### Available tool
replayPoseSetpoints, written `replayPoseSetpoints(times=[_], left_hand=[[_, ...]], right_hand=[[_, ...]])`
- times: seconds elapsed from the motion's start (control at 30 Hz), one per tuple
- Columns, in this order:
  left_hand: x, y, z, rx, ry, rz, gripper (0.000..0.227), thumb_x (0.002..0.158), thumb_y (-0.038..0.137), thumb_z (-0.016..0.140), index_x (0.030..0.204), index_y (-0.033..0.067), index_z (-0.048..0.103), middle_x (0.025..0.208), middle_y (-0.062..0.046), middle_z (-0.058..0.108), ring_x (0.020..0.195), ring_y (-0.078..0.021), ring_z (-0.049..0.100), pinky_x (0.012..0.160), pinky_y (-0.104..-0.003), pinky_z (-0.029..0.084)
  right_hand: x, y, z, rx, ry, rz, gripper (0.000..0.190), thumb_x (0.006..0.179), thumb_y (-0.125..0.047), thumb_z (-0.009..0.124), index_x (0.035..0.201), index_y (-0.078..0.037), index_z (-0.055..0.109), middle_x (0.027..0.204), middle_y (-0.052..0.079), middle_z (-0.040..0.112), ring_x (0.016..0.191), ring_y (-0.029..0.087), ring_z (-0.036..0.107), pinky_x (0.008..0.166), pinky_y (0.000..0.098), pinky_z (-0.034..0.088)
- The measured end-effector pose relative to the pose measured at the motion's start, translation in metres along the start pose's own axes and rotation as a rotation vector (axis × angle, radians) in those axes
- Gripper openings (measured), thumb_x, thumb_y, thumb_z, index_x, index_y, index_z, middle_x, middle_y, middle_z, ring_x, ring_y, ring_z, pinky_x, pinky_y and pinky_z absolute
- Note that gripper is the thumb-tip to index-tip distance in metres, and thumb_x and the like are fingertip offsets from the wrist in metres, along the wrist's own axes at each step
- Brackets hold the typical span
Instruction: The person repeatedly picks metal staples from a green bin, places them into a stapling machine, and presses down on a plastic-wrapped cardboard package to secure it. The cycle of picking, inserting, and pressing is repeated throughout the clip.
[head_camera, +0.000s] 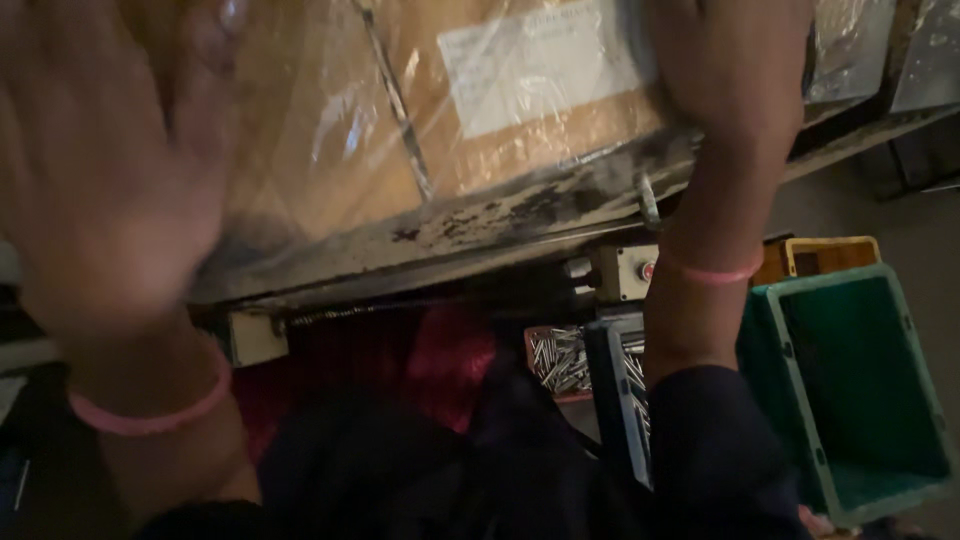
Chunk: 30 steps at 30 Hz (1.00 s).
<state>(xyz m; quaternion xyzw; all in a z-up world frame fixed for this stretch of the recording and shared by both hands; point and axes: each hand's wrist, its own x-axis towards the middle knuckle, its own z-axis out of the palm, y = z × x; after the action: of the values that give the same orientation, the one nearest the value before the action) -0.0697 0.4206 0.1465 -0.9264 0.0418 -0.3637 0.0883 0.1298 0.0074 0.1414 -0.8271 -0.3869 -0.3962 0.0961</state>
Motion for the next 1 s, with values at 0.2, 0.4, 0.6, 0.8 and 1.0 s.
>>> replayPoseSetpoints(times=[0.2, 0.4, 0.6, 0.8, 1.0], left_hand=[[0.032, 0.004, -0.015, 0.207, -0.141, -0.128, 0.07, 0.114, 0.058, 0.02, 0.165, 0.01, 0.024, 0.162, -0.021, 0.032, 0.145, -0.035, 0.042, 0.116, -0.05, 0.037], [0.045, 0.016, -0.037, -0.082, -0.265, -0.27, 0.074, 0.111, 0.063, 0.021, 0.17, 0.0167, 0.019, 0.175, -0.013, 0.015, 0.162, -0.034, 0.011, 0.13, -0.06, 0.004], [0.045, 0.02, -0.044, -0.161, -0.154, -0.251, 0.07, 0.116, 0.057, 0.034, 0.169, 0.0125, 0.026, 0.174, -0.018, 0.018, 0.162, -0.0345, 0.014, 0.13, -0.061, 0.005], [0.042, 0.018, -0.035, -0.185, -0.087, -0.24, 0.07, 0.115, 0.056, 0.04, 0.165, 0.0087, 0.031, 0.172, -0.02, 0.023, 0.161, -0.0351, 0.018, 0.131, -0.06, 0.007], [0.041, 0.015, -0.029, -0.161, -0.067, -0.218, 0.072, 0.113, 0.056, 0.042, 0.164, 0.0072, 0.032, 0.169, -0.023, 0.024, 0.159, -0.0382, 0.022, 0.128, -0.061, 0.01]], right_hand=[[0.025, -0.015, -0.006, 0.066, 0.022, -0.03, 0.023, 0.117, -0.023, 0.056, 0.115, -0.002, 0.064, 0.101, 0.016, 0.06, 0.099, 0.034, 0.057, 0.089, 0.0472, 0.04], [0.058, -0.052, -0.031, 0.067, -0.004, 0.044, 0.058, 0.118, -0.047, 0.041, 0.146, 0.002, 0.053, 0.144, 0.029, 0.052, 0.144, 0.048, 0.045, 0.123, 0.0579, 0.027], [0.08, -0.089, -0.057, 0.165, -0.073, 0.206, 0.071, 0.114, -0.058, 0.044, 0.158, -0.002, 0.043, 0.158, 0.029, 0.043, 0.148, 0.05, 0.034, 0.124, 0.06, 0.015], [0.084, -0.092, -0.061, 0.182, -0.089, 0.234, 0.07, 0.112, -0.056, 0.044, 0.159, -0.004, 0.042, 0.161, 0.027, 0.039, 0.15, 0.049, 0.03, 0.124, 0.0595, 0.011], [0.077, -0.084, -0.056, 0.147, -0.1, 0.218, 0.069, 0.116, -0.054, 0.043, 0.164, -0.005, 0.041, 0.168, 0.025, 0.037, 0.156, 0.046, 0.028, 0.127, 0.0583, 0.01]])
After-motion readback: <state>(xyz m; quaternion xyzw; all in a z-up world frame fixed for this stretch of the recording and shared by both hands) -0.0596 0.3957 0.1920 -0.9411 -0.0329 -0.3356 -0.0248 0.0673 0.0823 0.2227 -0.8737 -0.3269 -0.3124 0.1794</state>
